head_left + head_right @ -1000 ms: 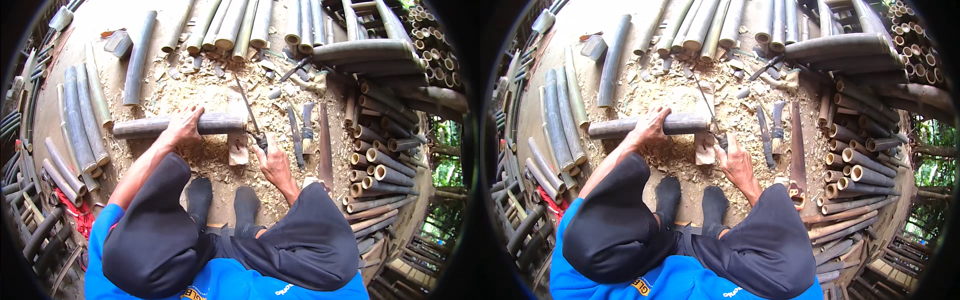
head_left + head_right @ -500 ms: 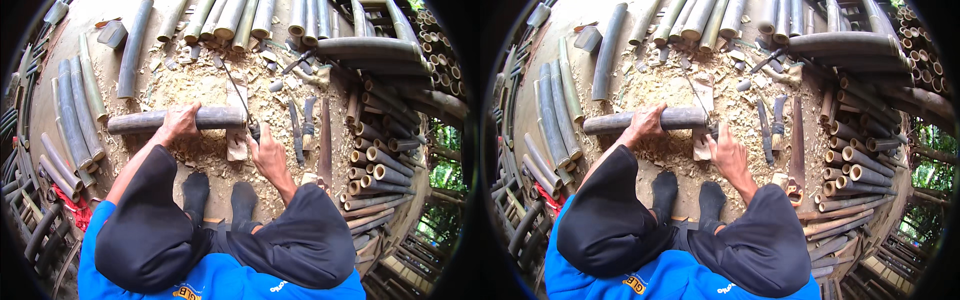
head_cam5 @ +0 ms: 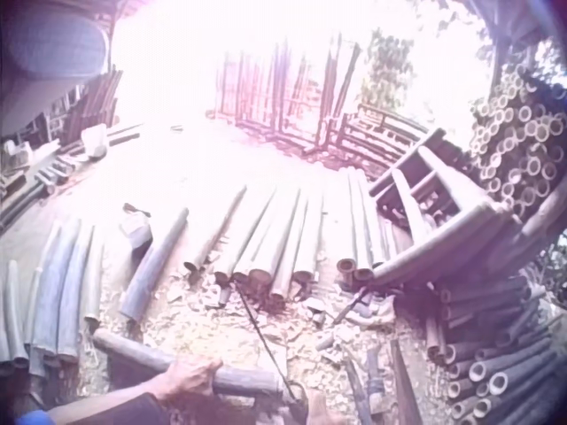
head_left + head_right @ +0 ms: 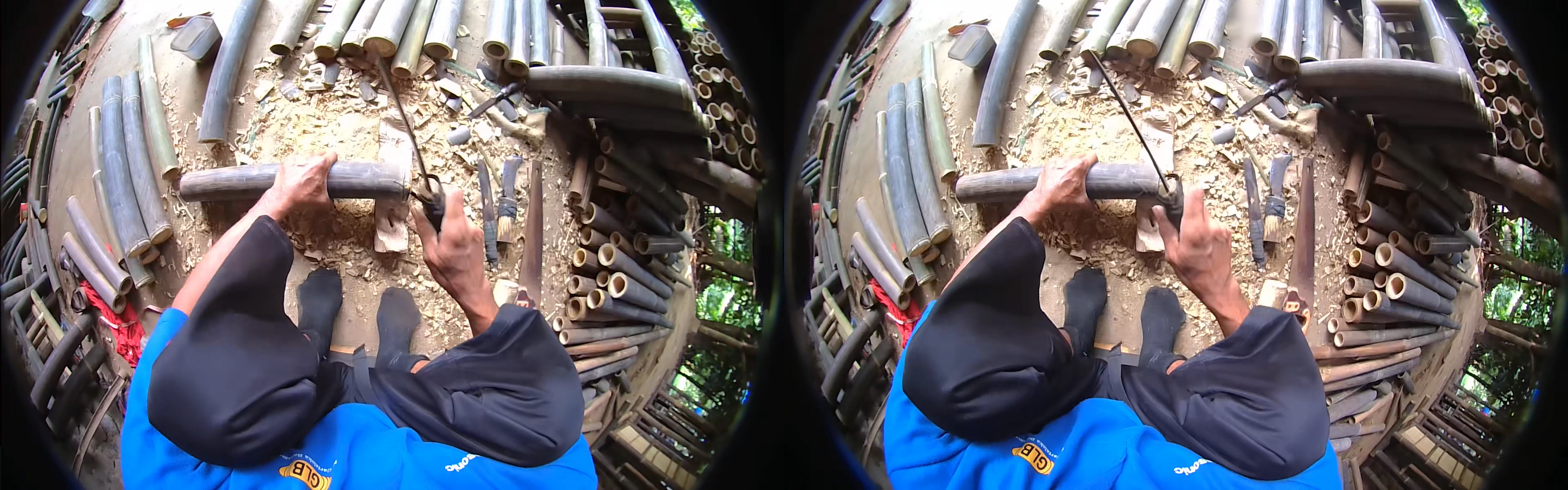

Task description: The person saws through a bamboo pole using a hand saw and then uses a knife to carve or shave parts of the wood.

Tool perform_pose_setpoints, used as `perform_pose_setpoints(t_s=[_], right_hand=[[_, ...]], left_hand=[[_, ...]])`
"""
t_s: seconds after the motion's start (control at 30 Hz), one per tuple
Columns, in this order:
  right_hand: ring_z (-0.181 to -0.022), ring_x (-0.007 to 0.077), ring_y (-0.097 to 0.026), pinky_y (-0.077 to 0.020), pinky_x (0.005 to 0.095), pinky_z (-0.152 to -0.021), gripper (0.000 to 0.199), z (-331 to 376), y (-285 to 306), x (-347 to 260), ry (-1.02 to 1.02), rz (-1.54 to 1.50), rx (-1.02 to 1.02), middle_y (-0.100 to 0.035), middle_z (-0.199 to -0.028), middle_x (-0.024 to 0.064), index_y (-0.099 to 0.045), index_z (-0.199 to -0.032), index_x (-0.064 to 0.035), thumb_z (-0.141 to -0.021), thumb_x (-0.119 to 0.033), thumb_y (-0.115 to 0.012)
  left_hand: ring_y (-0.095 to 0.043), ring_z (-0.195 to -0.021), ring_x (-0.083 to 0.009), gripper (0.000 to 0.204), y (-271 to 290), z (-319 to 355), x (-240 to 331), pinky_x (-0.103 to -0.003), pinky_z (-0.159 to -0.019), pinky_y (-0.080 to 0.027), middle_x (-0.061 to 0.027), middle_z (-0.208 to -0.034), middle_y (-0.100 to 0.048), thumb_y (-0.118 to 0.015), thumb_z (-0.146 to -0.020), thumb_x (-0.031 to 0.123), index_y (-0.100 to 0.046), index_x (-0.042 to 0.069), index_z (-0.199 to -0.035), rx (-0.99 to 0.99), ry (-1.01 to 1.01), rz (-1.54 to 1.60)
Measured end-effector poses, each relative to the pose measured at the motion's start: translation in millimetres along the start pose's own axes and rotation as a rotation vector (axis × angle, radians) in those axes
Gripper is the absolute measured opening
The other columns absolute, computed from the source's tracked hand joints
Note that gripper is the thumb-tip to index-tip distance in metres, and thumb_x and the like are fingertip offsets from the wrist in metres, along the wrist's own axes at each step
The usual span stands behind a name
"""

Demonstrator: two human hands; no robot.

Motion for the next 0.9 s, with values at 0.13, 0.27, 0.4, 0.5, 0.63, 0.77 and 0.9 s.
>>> perform_pose_setpoints(t_s=[0.13,0.27,0.4,0.5,0.63,0.77,0.9], right_hand=[[-0.070,0.0380,-0.073,-0.0593,0.0460,-0.062,0.034,23.4,-26.3,45.1,0.049,-0.019,0.110,-0.070,-0.084,0.0204,-0.049,-0.129,0.0040,-0.107,-0.017,-0.065],[-0.074,0.0496,-0.070,-0.0565,0.0571,-0.072,0.036,45.0,-40.7,100.7,-0.410,0.269,-0.313,-0.070,-0.082,0.0283,-0.045,-0.128,0.0012,-0.104,-0.020,-0.061],[-0.072,0.0283,-0.071,-0.0562,0.0438,-0.064,0.037,42.1,-51.2,73.1,-0.532,-0.243,-0.106,-0.071,-0.090,0.0172,-0.054,-0.120,-0.0027,-0.105,-0.033,-0.068],[-0.073,0.0250,-0.067,-0.0562,0.0409,-0.067,0.039,49.9,-47.0,55.7,-0.518,-0.273,0.009,-0.068,-0.089,0.0124,-0.058,-0.115,-0.0019,-0.102,-0.035,-0.073],[-0.092,0.0325,-0.071,-0.0565,0.0476,-0.081,0.060,87.0,-65.1,70.3,-0.612,-0.253,0.081,-0.070,-0.101,0.0210,-0.058,-0.121,0.0027,-0.093,-0.045,-0.081],[-0.100,0.0360,-0.068,-0.0548,0.0488,-0.087,0.073,135.5,-103.5,86.4,-0.736,-0.334,0.128,-0.068,-0.108,0.0249,-0.056,-0.123,0.0055,-0.090,-0.055,-0.080],[-0.123,0.0464,-0.065,-0.0524,0.0503,-0.103,0.072,119.5,-98.3,71.8,-0.646,-0.428,0.036,-0.065,-0.130,0.0330,-0.049,-0.147,0.0081,-0.102,-0.044,-0.069]], left_hand=[[-0.073,-0.103,-0.0403,0.071,-2.1,-7.4,5.7,-0.049,-0.089,-0.058,-0.0198,-0.103,-0.074,-0.095,-0.058,0.031,-0.062,0.005,-0.116,-0.083,0.041,-0.050],[-0.073,-0.104,-0.0394,0.068,-2.5,-1.5,2.1,-0.048,-0.091,-0.058,-0.0199,-0.105,-0.074,-0.092,-0.061,0.032,-0.062,0.006,-0.117,-0.028,-0.006,-0.033],[-0.073,-0.105,-0.0386,0.066,0.5,1.5,-1.2,-0.049,-0.090,-0.058,-0.0190,-0.106,-0.074,-0.092,-0.062,0.033,-0.064,0.008,-0.116,-0.076,0.021,-0.003],[-0.072,-0.105,-0.0390,0.063,3.6,-0.1,2.5,-0.050,-0.089,-0.057,-0.0182,-0.105,-0.073,-0.091,-0.063,0.032,-0.065,0.009,-0.115,-0.178,0.006,0.005],[-0.068,-0.109,-0.0411,0.048,-3.2,28.2,14.5,-0.050,-0.093,-0.055,-0.0181,-0.112,-0.071,-0.078,-0.070,0.018,-0.065,0.007,-0.115,-0.100,-0.063,0.027],[-0.067,-0.108,-0.0444,0.051,-20.5,25.5,16.4,-0.053,-0.094,-0.054,-0.0202,-0.113,-0.070,-0.071,-0.074,0.010,-0.065,0.006,-0.125,0.095,-0.167,0.051],[-0.065,-0.107,-0.0454,0.065,-14.5,19.7,8.1,-0.054,-0.093,-0.053,-0.0226,-0.112,-0.067,-0.090,-0.068,0.024,-0.063,0.007,-0.124,-0.168,0.052,0.154]])
Point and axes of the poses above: each hand's wrist, its own z-axis away from the middle knuckle, its own y-axis out of the back of the hand, x = y × z, the point moved 3 cm from there along -z, towards the middle knuckle
